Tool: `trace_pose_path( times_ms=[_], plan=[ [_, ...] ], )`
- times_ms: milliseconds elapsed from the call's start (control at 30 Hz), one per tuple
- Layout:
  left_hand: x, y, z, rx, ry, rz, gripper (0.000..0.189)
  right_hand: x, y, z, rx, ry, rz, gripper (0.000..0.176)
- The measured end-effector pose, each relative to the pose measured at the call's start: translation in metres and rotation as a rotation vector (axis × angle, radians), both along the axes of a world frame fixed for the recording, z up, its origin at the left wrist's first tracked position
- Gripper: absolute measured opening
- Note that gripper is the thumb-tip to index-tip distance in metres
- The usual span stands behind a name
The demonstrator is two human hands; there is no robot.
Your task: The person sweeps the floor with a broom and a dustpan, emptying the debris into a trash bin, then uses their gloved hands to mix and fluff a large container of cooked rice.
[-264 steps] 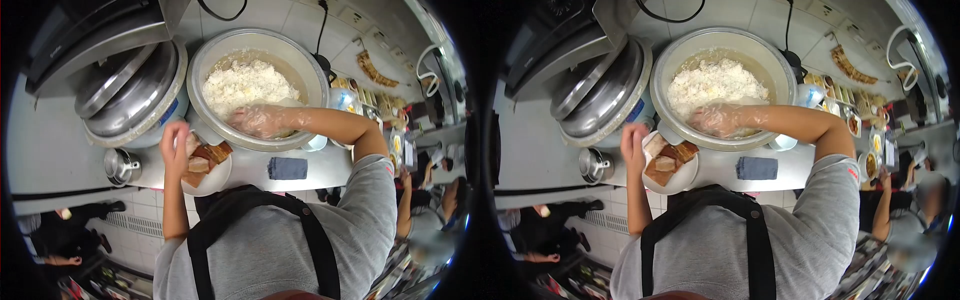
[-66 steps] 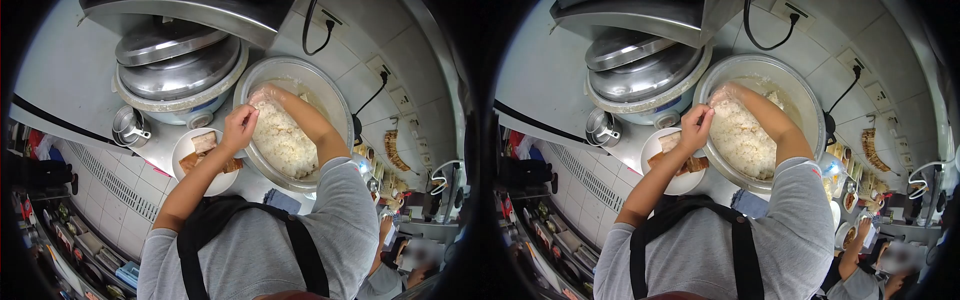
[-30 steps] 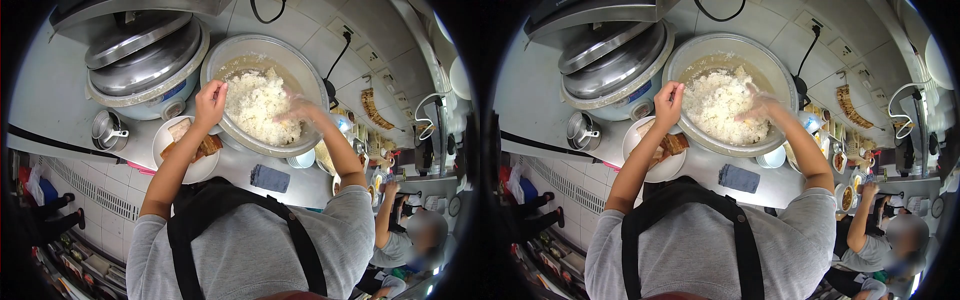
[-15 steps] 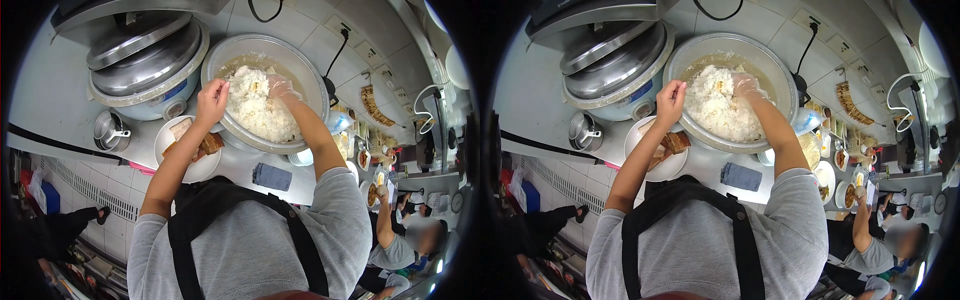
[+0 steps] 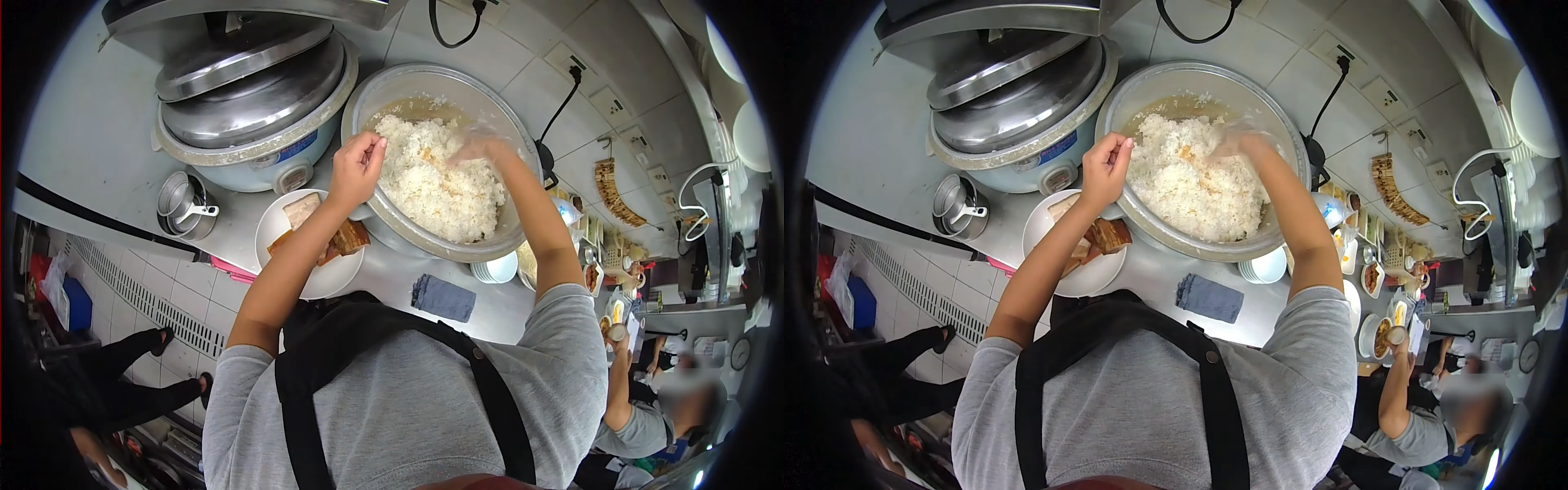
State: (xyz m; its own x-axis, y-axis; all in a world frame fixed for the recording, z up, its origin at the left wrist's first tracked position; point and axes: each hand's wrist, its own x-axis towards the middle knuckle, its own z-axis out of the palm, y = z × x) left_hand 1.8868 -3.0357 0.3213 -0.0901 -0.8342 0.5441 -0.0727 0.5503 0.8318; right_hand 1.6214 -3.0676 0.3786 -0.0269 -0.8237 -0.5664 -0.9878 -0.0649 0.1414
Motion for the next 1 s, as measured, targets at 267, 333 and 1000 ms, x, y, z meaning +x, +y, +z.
trace_pose_path(
  times_ms=[267,333,1000],
  plan=[
    [-0.001,0.0,-0.002,0.033,0.026,-0.005,0.014,0.076,-0.013,-0.086,-0.377,-0.589,0.201,0.066],
    [0.0,0.0,0.0,0.04,0.001,-0.006,0.014,0.078,-0.023,-0.096,-0.478,-0.707,0.277,0.053],
    [0.0,-0.001,-0.003,-0.008,0.015,0.006,0.015,0.011,-0.022,-0.07,-0.927,-0.691,-0.338,0.071]
  ],
)
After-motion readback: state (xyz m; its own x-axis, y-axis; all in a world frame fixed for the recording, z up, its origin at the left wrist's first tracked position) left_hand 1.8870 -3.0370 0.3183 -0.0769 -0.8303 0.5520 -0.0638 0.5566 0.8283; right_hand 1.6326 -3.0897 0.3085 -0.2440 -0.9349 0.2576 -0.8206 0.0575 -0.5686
